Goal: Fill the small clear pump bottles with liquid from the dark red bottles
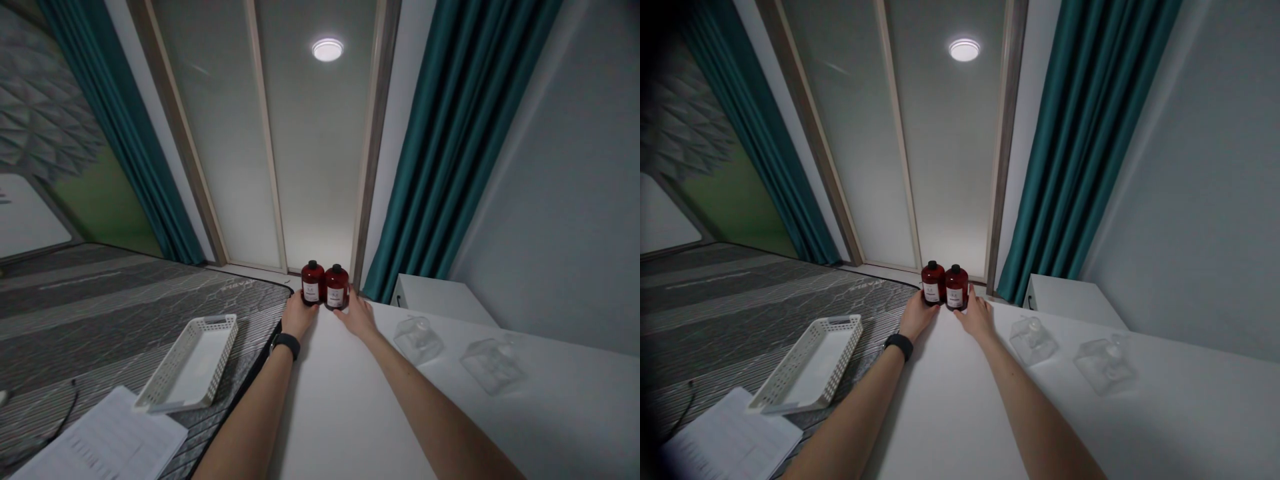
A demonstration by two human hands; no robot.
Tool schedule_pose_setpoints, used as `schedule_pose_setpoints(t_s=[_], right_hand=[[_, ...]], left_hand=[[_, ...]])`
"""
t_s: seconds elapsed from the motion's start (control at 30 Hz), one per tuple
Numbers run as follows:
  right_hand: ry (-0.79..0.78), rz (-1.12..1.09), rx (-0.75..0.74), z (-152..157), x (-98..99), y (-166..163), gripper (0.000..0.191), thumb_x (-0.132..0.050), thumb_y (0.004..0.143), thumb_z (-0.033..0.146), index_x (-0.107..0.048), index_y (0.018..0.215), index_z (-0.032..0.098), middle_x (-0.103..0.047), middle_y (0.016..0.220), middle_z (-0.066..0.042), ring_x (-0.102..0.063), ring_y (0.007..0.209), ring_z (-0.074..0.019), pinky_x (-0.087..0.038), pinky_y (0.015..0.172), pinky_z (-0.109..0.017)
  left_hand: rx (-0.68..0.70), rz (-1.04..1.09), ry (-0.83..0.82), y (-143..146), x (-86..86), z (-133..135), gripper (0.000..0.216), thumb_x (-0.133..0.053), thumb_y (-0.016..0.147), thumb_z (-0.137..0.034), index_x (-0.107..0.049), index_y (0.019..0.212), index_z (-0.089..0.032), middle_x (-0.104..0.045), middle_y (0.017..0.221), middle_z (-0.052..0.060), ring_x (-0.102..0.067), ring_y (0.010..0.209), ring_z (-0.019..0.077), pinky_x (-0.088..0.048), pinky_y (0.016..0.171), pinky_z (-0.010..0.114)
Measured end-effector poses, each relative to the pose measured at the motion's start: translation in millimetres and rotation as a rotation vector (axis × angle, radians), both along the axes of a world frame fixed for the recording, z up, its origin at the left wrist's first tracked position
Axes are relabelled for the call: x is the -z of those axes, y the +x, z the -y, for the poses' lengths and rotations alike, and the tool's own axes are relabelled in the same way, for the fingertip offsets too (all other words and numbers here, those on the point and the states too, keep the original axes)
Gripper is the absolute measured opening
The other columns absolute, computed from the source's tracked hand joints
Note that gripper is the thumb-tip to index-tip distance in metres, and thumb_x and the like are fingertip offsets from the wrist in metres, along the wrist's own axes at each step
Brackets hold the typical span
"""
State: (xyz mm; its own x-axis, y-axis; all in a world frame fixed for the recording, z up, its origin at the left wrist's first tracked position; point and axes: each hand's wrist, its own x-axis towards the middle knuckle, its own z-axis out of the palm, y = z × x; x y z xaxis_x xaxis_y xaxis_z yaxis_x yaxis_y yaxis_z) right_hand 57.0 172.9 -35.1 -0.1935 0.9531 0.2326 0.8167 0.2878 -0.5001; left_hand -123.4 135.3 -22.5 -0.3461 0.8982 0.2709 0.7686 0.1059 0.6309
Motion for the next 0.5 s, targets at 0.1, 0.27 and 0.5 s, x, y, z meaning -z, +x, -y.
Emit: schedule_pose_setpoints(t_s=[0.1,0.27,0.5], right_hand=[[0.006,0.003,-0.005,-0.2,-1.5,-1.1,0.085,-0.070,0.083,0.037,-0.027,0.153,0.014,-0.065,0.131,-0.018,-0.055,0.127,-0.0339,-0.036,0.104,-0.045],[0.023,0.012,0.002,-1.0,-0.2,-2.5,0.083,-0.071,0.083,0.038,-0.029,0.151,0.016,-0.065,0.132,-0.017,-0.055,0.127,-0.0337,-0.037,0.103,-0.044],[0.050,0.018,-0.012,1.8,3.1,-1.7,0.068,-0.068,0.086,0.036,-0.039,0.144,0.017,-0.064,0.133,-0.017,-0.055,0.128,-0.0332,-0.039,0.104,-0.043]], left_hand=[[-0.009,0.007,-0.001,0.0,0.1,0.1,0.043,-0.074,0.079,-0.022,-0.062,0.120,-0.016,-0.071,0.121,0.017,-0.066,0.113,0.0296,-0.049,0.084,0.032],[-0.006,0.027,0.000,0.5,-0.9,-0.2,0.040,-0.072,0.080,-0.022,-0.063,0.119,-0.017,-0.072,0.120,0.016,-0.067,0.112,0.0292,-0.049,0.083,0.031],[-0.018,0.032,-0.016,1.4,-2.2,1.2,0.042,-0.072,0.081,-0.025,-0.062,0.120,-0.017,-0.073,0.119,0.016,-0.068,0.110,0.0307,-0.049,0.080,0.032]])
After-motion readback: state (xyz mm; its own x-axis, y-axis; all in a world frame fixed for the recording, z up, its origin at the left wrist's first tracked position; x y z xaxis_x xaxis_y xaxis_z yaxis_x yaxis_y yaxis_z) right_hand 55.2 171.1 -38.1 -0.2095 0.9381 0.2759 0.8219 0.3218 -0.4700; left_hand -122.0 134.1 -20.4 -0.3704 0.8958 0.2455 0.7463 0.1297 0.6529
